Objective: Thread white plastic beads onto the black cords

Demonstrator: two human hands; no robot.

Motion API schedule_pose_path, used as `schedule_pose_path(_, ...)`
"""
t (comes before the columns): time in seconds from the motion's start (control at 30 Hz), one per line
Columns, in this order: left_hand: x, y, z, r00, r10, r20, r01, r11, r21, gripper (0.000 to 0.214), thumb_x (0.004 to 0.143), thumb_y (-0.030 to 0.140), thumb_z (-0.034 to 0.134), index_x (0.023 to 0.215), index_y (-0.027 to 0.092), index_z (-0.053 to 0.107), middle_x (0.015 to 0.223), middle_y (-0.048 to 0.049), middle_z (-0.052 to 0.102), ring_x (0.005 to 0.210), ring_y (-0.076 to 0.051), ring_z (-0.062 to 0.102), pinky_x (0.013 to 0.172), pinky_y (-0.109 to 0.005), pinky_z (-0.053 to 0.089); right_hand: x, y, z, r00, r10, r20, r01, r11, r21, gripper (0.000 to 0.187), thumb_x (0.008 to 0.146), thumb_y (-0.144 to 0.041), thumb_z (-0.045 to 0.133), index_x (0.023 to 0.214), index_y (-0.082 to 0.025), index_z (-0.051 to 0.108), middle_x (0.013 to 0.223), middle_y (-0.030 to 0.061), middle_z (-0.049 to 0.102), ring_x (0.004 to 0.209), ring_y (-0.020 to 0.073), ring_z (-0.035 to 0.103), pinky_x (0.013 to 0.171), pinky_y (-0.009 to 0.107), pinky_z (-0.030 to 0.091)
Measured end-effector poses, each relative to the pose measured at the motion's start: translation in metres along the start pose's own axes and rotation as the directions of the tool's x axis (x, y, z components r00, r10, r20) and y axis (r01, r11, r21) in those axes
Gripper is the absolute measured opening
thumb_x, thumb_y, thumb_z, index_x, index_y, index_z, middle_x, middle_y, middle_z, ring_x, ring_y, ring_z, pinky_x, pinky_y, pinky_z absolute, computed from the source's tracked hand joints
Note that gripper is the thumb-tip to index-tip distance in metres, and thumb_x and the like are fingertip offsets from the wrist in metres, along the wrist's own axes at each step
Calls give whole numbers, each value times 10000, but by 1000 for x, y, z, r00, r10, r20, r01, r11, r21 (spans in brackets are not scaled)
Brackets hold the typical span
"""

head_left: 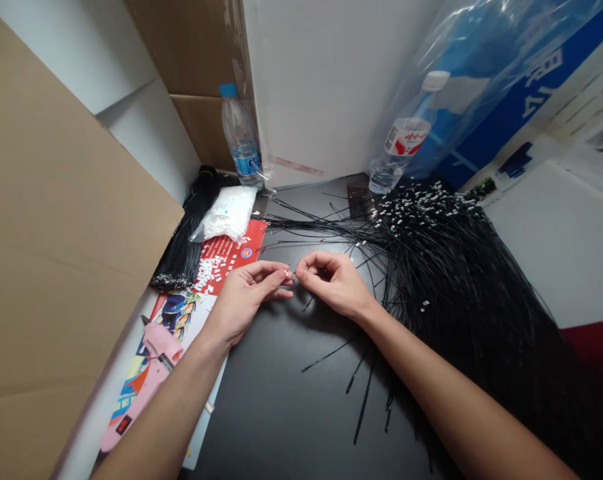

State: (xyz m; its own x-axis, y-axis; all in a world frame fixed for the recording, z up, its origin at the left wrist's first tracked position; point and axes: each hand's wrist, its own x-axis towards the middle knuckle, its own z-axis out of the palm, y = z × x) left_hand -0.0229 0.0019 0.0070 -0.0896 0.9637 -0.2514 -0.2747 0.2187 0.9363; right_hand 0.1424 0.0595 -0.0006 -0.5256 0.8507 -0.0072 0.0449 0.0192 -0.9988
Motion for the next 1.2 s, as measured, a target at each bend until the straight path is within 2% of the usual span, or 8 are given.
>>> schedule_pose_path(0.2,1,-1,-1,1000,-16,3,16,1000,-17,262,689,318,856,857,140,764,790,-48,727,726,-142,674,666,-265,598,0,4,1,1000,-11,20,12,1000,-24,283,730,-397,752,762,-137,644,574,-54,450,521,62,347,486,203,293)
schedule_pose_path(0.77,0,0,-1,1000,-26,9,25,997,74,228,712,343,825,832,153,782,872,-69,734,645,-117,615,579,-243,544,-2,2,2,999,-22,29,24,999,-41,324,731,-432,772,733,-133,649,552,-53,471,493,56,359,467,195,298)
schedule_pose_path(1.03,-1,-1,-1,999,-33,17,31,997,66,236,722,340,821,848,145,779,895,-74,727,675,-120,610,591,-240,539,-2,4,2,998,-47,36,50,995,-89,388,785,-522,694,755,-136,665,591,-23,524,521,67,368,483,201,301)
schedule_pose_path(1.2,-1,-2,-2,1000,-20,23,19,999,49,246,715,345,826,840,140,775,882,-75,720,708,-133,614,580,-241,539,-2,4,2,997,-61,37,64,994,-85,379,790,-513,686,743,-138,658,567,-36,483,508,63,343,476,203,291)
